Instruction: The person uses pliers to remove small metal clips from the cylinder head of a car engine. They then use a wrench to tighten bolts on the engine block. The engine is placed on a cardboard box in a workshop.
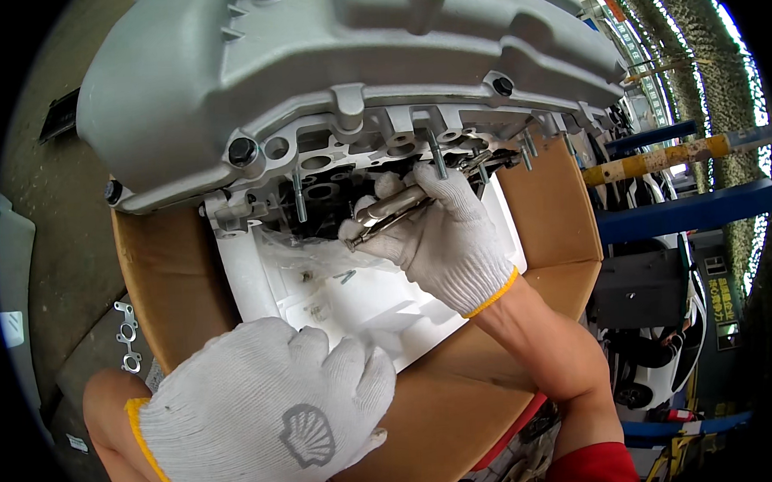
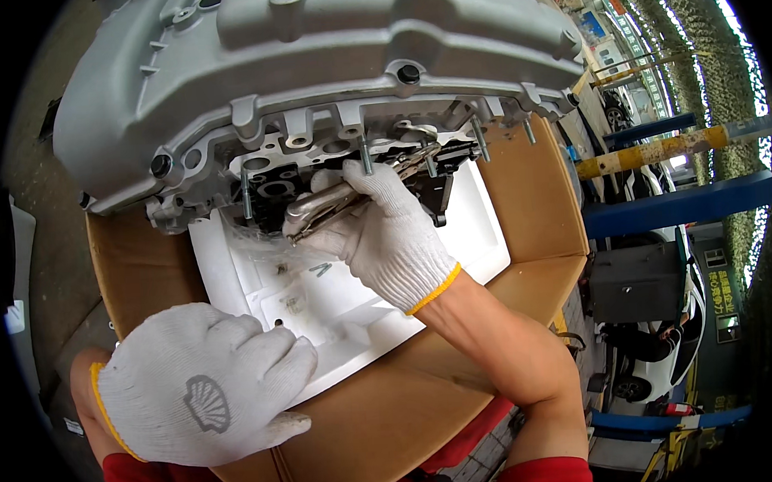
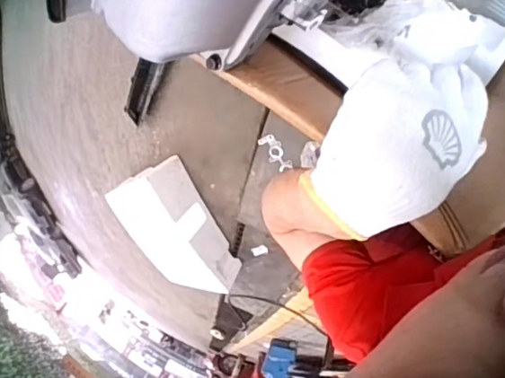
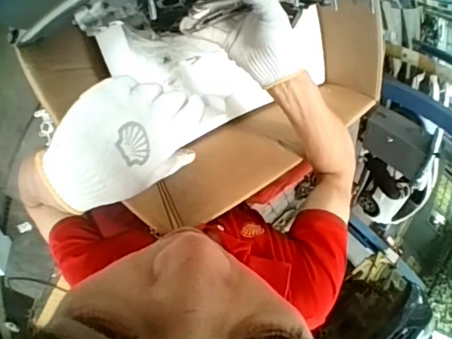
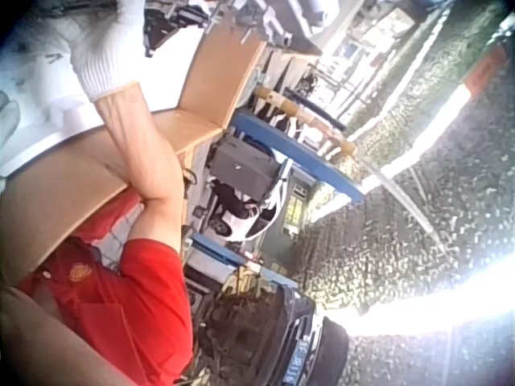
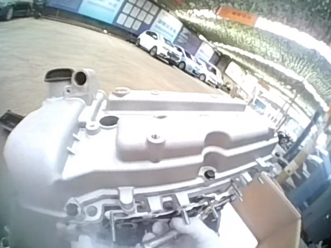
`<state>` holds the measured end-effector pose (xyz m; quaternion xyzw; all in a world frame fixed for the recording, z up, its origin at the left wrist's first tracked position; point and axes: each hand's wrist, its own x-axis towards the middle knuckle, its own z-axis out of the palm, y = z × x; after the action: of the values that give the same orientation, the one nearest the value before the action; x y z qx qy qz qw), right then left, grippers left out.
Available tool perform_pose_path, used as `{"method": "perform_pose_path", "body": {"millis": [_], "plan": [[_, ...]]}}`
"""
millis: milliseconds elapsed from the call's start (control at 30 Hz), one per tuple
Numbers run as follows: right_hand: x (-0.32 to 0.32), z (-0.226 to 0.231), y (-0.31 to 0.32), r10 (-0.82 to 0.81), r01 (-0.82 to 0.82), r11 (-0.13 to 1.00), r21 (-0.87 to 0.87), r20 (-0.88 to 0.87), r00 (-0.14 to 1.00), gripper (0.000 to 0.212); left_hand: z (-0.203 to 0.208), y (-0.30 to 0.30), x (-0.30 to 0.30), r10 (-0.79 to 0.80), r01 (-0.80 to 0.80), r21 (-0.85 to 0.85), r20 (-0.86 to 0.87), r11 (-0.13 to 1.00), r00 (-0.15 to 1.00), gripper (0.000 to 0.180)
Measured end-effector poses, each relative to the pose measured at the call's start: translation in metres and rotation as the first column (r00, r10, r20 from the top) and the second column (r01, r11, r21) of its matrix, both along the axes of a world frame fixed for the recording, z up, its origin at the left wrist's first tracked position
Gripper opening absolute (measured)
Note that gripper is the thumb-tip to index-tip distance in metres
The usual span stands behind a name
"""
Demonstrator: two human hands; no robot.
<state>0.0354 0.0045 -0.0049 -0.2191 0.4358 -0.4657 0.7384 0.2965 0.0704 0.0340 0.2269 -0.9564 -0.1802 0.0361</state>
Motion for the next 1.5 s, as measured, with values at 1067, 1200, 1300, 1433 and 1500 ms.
{"method": "perform_pose_path", "body": {"millis": [1067,1200,1300,1433,1500], "plan": [[-0.003,-0.014,-0.003,0.04,-0.04,0.999,-0.03,-0.021,0.999,0.04,0.001,-0.004,0.0,-0.004,0.005,0.002,-0.095,1.0,0.996,0.045],[-0.013,-0.036,0.002,-0.132,0.112,0.991,-0.073,-0.416,0.9,0.034,0.009,-0.008,0.002,-0.018,0.021,0.056,-0.047,0.998,0.999,0.044],[-0.019,-0.04,-0.001,-0.193,0.178,0.981,-0.083,-0.572,0.797,0.03,0.005,-0.006,0.001,0.008,-0.003,0.054,-0.1,0.999,0.995,0.044],[-0.026,-0.042,-0.004,-0.195,0.102,0.98,-0.171,-0.712,0.674,0.031,-0.001,0.001,0.004,0.024,-0.019,0.095,-0.05,0.995,0.998,0.045],[-0.03,-0.042,-0.004,-0.205,0.08,0.976,-0.203,-0.734,0.647,0.03,0.0,0.001,0.003,0.032,-0.026,0.121,-0.044,0.992,0.999,0.045]]}}
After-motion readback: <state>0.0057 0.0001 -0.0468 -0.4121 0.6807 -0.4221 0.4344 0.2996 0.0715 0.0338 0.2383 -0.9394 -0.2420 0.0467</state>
